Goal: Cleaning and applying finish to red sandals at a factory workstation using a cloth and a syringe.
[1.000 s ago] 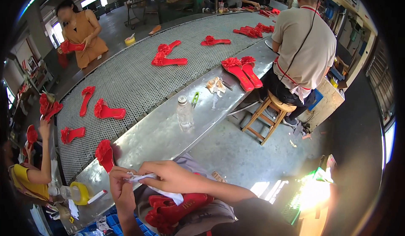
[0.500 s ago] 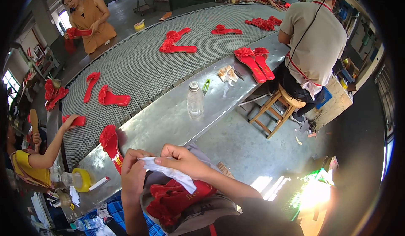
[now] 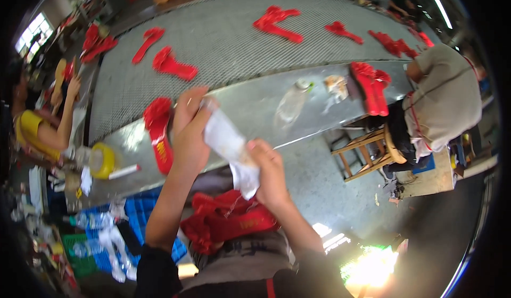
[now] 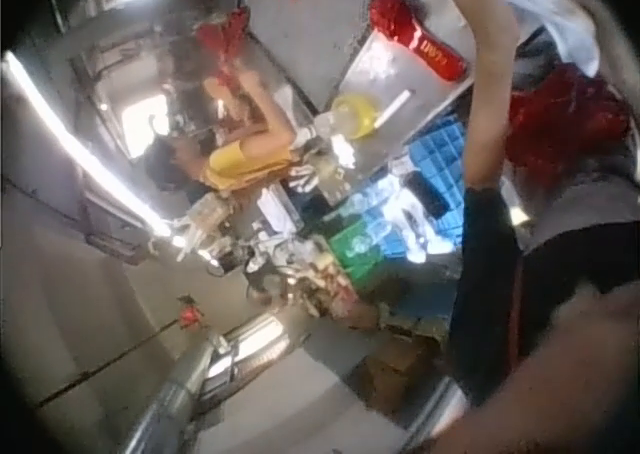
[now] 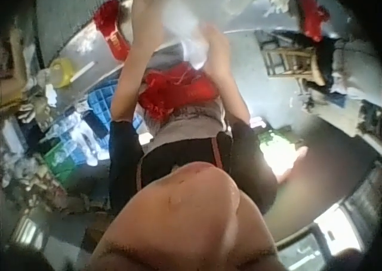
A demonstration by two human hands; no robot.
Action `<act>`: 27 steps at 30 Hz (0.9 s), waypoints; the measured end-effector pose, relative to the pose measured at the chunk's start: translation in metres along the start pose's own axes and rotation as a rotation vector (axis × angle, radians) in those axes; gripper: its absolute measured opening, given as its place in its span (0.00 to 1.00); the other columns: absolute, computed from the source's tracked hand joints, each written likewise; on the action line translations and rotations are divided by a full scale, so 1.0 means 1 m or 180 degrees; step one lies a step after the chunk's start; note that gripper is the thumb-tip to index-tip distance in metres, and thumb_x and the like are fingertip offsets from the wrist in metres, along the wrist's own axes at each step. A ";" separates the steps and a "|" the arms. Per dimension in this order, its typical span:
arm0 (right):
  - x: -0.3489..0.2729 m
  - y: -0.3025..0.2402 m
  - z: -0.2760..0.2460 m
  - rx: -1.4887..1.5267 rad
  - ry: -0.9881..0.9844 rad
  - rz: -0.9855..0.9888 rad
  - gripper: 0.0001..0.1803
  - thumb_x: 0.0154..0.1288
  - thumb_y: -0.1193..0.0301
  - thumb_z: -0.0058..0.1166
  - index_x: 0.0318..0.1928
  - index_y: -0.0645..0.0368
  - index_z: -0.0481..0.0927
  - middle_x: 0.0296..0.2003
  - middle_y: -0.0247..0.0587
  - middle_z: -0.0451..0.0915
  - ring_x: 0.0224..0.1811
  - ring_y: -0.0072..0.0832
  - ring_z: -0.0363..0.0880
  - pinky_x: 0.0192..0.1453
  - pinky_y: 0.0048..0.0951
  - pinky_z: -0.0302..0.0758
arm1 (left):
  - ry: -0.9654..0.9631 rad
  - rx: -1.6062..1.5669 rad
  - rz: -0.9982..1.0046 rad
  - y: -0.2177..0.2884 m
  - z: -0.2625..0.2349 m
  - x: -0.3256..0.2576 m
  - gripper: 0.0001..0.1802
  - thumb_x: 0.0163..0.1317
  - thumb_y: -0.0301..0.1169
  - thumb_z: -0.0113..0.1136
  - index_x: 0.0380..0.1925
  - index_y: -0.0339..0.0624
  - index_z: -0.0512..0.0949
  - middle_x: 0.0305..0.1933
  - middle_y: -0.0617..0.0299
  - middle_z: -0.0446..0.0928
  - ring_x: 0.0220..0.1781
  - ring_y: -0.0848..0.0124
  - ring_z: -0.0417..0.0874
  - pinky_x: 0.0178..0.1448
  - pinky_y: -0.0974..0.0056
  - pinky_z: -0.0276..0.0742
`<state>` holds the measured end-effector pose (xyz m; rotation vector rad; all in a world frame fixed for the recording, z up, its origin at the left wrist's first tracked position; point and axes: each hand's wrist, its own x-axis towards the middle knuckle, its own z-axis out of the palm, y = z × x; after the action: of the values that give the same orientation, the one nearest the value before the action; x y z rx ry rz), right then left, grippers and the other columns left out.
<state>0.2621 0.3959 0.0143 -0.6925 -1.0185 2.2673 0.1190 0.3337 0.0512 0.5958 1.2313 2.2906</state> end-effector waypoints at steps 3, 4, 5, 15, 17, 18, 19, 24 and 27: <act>0.011 0.000 0.005 0.0327 -0.0106 0.0231 0.18 0.74 0.59 0.50 0.46 0.64 0.78 0.36 0.40 0.82 0.34 0.25 0.82 0.40 0.26 0.78 | -0.0396 0.0199 0.0368 -0.001 -0.003 0.022 0.20 0.68 0.19 0.52 0.59 0.40 0.68 0.48 0.59 0.78 0.50 0.76 0.75 0.55 0.69 0.71; 0.011 -0.001 0.009 0.0354 -0.0127 0.0270 0.18 0.74 0.59 0.50 0.46 0.64 0.78 0.36 0.40 0.82 0.34 0.25 0.82 0.40 0.26 0.78 | -0.0489 0.0382 0.0454 0.002 -0.003 0.027 0.20 0.69 0.19 0.52 0.60 0.40 0.67 0.47 0.60 0.78 0.51 0.76 0.76 0.56 0.68 0.71; 0.006 -0.011 0.015 0.0661 -0.0034 0.0376 0.19 0.73 0.60 0.50 0.49 0.65 0.78 0.38 0.42 0.83 0.35 0.27 0.83 0.40 0.26 0.78 | -0.0616 0.0523 0.0513 0.001 -0.001 0.027 0.21 0.69 0.20 0.52 0.61 0.40 0.66 0.46 0.61 0.79 0.52 0.76 0.76 0.57 0.68 0.71; 0.000 -0.007 -0.030 0.1491 -0.1204 0.1301 0.19 0.68 0.67 0.61 0.55 0.60 0.76 0.38 0.36 0.83 0.32 0.23 0.83 0.32 0.24 0.80 | -0.0682 0.1671 0.0590 -0.014 -0.001 0.000 0.09 0.71 0.21 0.51 0.47 0.36 0.77 0.58 0.58 0.74 0.50 0.71 0.79 0.51 0.66 0.78; -0.002 -0.008 -0.026 0.1563 -0.1199 0.1191 0.13 0.69 0.67 0.60 0.50 0.57 0.78 0.35 0.33 0.83 0.31 0.21 0.82 0.30 0.23 0.79 | -0.1323 0.2661 0.1298 -0.031 -0.015 -0.001 0.12 0.65 0.20 0.55 0.48 0.37 0.76 0.47 0.56 0.77 0.43 0.65 0.83 0.43 0.64 0.81; -0.002 -0.015 -0.023 0.1554 -0.1207 0.1110 0.13 0.69 0.67 0.60 0.50 0.57 0.78 0.35 0.33 0.83 0.31 0.21 0.82 0.30 0.23 0.79 | -0.1378 0.2631 0.1354 -0.032 -0.011 -0.010 0.12 0.65 0.20 0.55 0.48 0.37 0.76 0.47 0.56 0.77 0.43 0.65 0.83 0.43 0.64 0.81; 0.000 -0.022 -0.020 0.1526 -0.0885 0.0919 0.12 0.69 0.67 0.60 0.50 0.57 0.78 0.34 0.33 0.83 0.29 0.21 0.82 0.31 0.23 0.79 | -0.1479 0.3345 0.1575 -0.034 -0.002 -0.024 0.12 0.63 0.20 0.56 0.46 0.37 0.76 0.46 0.55 0.76 0.42 0.61 0.83 0.39 0.61 0.81; 0.011 -0.037 -0.025 0.0092 -0.0161 -0.0118 0.09 0.70 0.68 0.60 0.43 0.61 0.81 0.34 0.32 0.82 0.33 0.18 0.81 0.35 0.23 0.77 | -0.1547 0.4166 0.1800 -0.034 0.014 -0.043 0.11 0.57 0.22 0.58 0.41 0.39 0.76 0.44 0.56 0.75 0.41 0.56 0.83 0.33 0.55 0.81; 0.026 -0.022 -0.028 -0.0613 0.0135 -0.1010 0.09 0.71 0.67 0.60 0.40 0.61 0.82 0.34 0.31 0.82 0.30 0.12 0.74 0.31 0.20 0.71 | -0.1463 0.4582 0.2613 -0.031 0.026 -0.044 0.11 0.57 0.23 0.58 0.41 0.39 0.76 0.44 0.58 0.74 0.39 0.60 0.83 0.32 0.59 0.81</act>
<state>0.2673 0.4394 0.0094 -0.6051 -1.2421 1.8925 0.1746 0.3394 0.0314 2.2416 2.5094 1.0852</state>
